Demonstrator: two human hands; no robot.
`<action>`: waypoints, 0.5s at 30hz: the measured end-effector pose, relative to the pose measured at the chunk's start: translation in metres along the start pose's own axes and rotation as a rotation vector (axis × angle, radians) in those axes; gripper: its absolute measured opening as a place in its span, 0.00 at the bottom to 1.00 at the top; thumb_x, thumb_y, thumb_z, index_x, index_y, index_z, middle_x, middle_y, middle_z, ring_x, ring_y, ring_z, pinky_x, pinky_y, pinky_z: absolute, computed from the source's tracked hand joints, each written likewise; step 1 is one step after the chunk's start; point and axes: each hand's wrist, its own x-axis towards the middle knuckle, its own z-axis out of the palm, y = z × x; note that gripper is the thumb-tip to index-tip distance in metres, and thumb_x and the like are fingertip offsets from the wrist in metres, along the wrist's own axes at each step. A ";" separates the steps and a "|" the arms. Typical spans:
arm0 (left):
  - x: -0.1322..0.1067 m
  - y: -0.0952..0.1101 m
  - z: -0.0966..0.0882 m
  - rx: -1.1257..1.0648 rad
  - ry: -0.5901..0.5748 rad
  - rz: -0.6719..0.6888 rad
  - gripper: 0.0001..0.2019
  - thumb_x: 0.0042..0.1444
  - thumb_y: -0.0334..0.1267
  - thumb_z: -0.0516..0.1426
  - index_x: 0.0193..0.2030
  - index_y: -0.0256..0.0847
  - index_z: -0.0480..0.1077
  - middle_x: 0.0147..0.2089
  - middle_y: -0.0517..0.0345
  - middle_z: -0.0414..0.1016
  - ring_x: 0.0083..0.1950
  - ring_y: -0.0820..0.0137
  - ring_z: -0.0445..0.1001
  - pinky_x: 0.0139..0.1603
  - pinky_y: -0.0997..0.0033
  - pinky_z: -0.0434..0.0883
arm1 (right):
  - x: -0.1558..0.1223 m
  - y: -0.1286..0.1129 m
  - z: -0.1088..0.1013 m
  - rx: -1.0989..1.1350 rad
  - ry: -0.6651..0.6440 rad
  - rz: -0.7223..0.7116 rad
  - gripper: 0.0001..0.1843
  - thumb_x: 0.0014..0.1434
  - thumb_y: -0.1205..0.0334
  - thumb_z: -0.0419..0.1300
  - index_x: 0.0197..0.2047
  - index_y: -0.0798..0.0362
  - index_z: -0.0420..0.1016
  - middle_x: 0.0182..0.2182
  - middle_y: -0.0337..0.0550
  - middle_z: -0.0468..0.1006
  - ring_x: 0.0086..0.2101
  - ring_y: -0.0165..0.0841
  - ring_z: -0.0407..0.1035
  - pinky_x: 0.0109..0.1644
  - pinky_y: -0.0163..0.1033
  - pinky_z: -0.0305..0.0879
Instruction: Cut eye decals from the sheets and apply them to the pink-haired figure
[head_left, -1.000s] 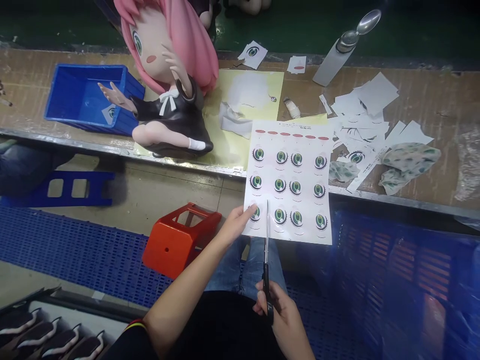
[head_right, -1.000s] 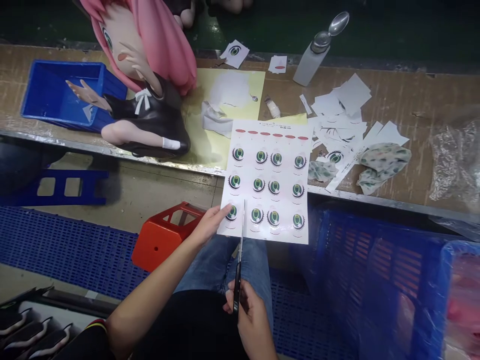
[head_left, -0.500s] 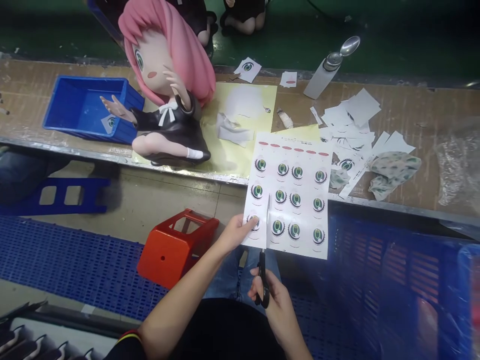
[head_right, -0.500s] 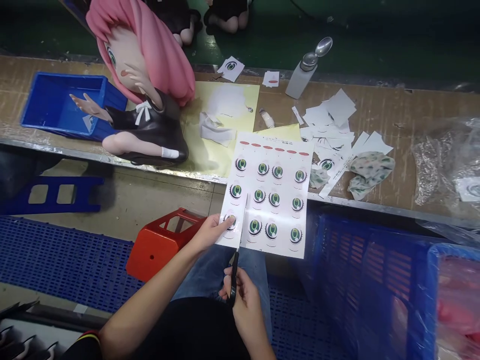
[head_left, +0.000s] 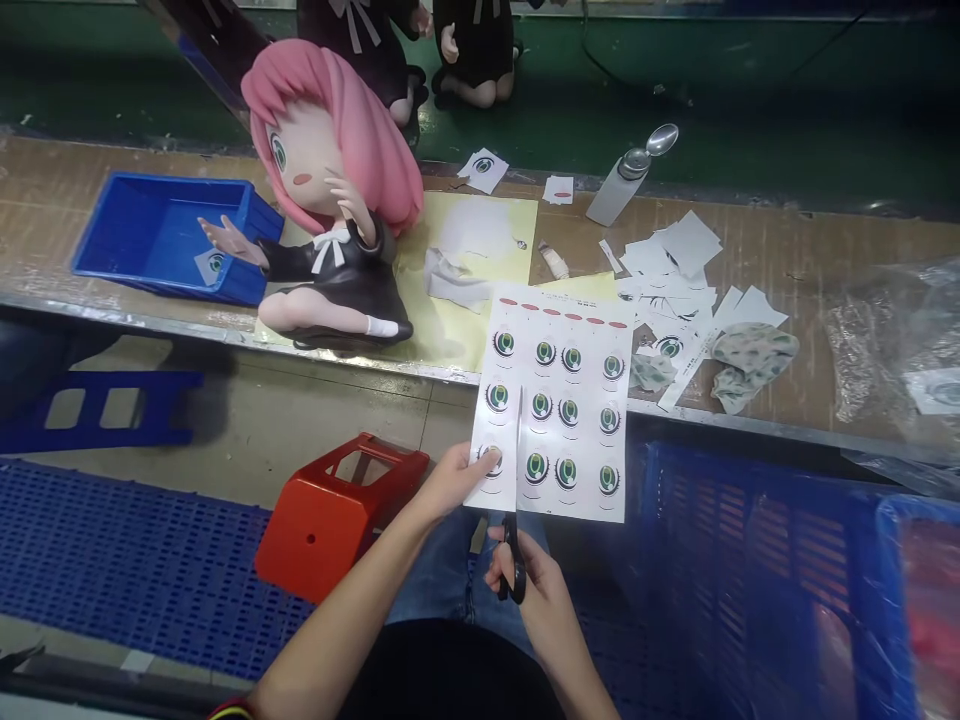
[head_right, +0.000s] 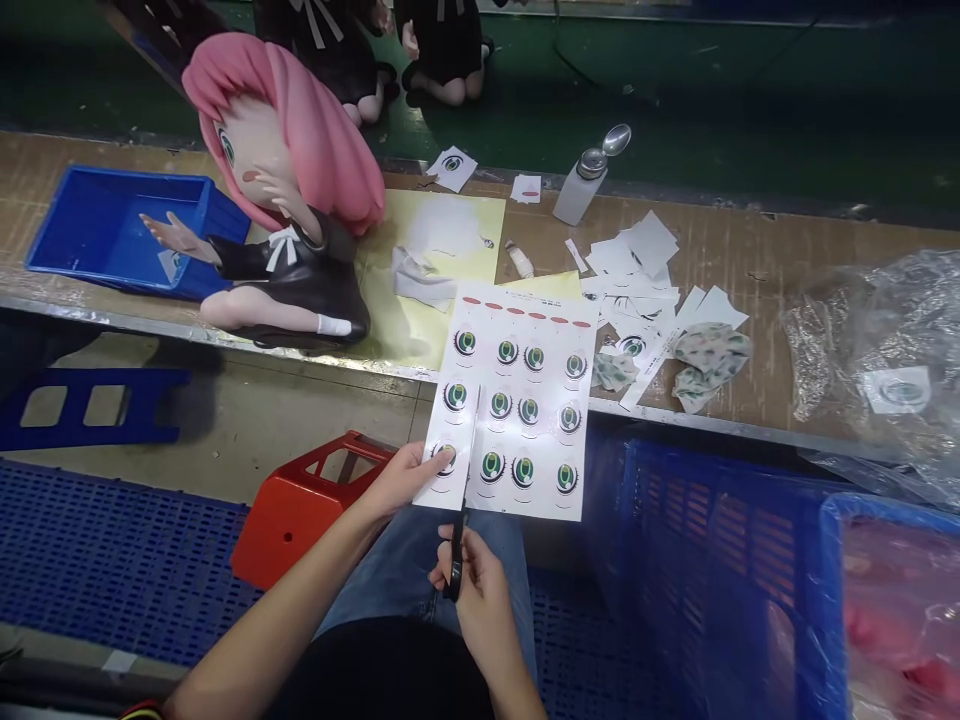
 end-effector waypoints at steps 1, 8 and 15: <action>0.001 -0.001 -0.001 -0.001 0.002 0.000 0.14 0.66 0.45 0.58 0.39 0.34 0.72 0.35 0.60 0.75 0.31 0.75 0.74 0.32 0.73 0.74 | 0.000 0.000 0.000 0.000 0.003 0.000 0.32 0.53 0.35 0.67 0.47 0.55 0.75 0.25 0.38 0.69 0.28 0.31 0.66 0.35 0.38 0.66; 0.001 -0.002 -0.001 0.000 -0.030 -0.017 0.14 0.66 0.46 0.58 0.40 0.34 0.72 0.36 0.59 0.75 0.32 0.75 0.74 0.32 0.73 0.74 | 0.002 -0.002 -0.001 0.017 -0.011 -0.011 0.35 0.52 0.34 0.67 0.49 0.56 0.74 0.25 0.37 0.68 0.27 0.30 0.65 0.34 0.37 0.64; -0.005 -0.001 0.004 0.017 -0.057 -0.018 0.14 0.66 0.45 0.58 0.39 0.34 0.72 0.33 0.61 0.74 0.29 0.76 0.72 0.29 0.75 0.73 | 0.014 -0.013 -0.001 0.043 -0.009 -0.061 0.28 0.56 0.35 0.64 0.31 0.55 0.70 0.27 0.40 0.69 0.29 0.29 0.63 0.37 0.36 0.61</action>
